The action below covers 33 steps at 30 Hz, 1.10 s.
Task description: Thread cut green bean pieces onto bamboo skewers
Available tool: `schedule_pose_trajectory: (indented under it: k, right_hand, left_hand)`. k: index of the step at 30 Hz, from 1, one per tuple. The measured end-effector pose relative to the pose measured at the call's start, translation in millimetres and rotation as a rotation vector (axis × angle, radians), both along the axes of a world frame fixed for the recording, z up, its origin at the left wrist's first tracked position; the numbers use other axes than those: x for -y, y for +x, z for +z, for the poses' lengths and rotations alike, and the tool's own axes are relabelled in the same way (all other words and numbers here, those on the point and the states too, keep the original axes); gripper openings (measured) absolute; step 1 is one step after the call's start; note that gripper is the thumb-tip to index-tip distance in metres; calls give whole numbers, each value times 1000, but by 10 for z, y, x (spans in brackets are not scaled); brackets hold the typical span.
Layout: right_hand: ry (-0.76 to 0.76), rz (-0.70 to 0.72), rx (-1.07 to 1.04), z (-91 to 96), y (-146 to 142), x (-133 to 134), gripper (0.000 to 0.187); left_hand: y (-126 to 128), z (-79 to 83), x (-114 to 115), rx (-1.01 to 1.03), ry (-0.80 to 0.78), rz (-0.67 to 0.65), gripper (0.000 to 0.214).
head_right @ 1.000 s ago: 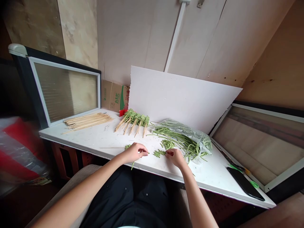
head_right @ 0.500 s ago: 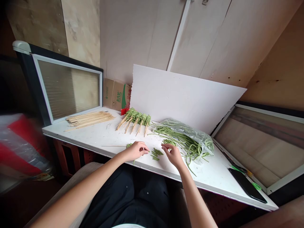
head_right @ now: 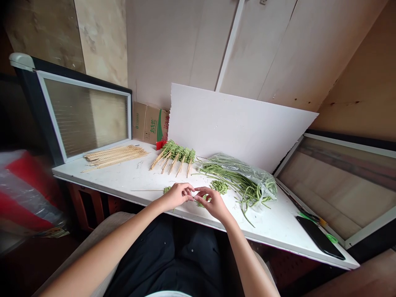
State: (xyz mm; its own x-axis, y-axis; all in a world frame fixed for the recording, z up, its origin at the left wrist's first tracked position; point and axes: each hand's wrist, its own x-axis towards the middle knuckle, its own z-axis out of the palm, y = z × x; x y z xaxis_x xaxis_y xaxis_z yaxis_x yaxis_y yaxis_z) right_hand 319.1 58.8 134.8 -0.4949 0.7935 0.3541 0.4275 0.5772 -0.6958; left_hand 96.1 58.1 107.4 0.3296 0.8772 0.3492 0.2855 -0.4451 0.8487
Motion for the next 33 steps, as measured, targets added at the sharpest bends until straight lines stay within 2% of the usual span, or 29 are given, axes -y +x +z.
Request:
schedule_pose_trajectory:
  k: [4,12,18,24,28,33]
  right_hand:
    - [-8,7,-24,-28,16,-28,40]
    - [45,-130,-123,-27,90,-99,35]
    - [85,-65,-61,-73,12,-53,30]
    - [194,-77,-60,-103,-40,-39,18]
    - [252,-32,-28,-111,-72,-26,11]
    - [175,37,-97,-154,-78,-43,14]
  left_hand:
    - [14,17,12,2,14,1,29]
    - [-81,69,1,-85,103,77,23]
    - [-99,78,-3,-93,150,98,16]
    - [-35,95,28,-93,200,62,13]
    - [8,105,57,-114,224,1,13]
    - [37,118,95,-23,181,-113,25]
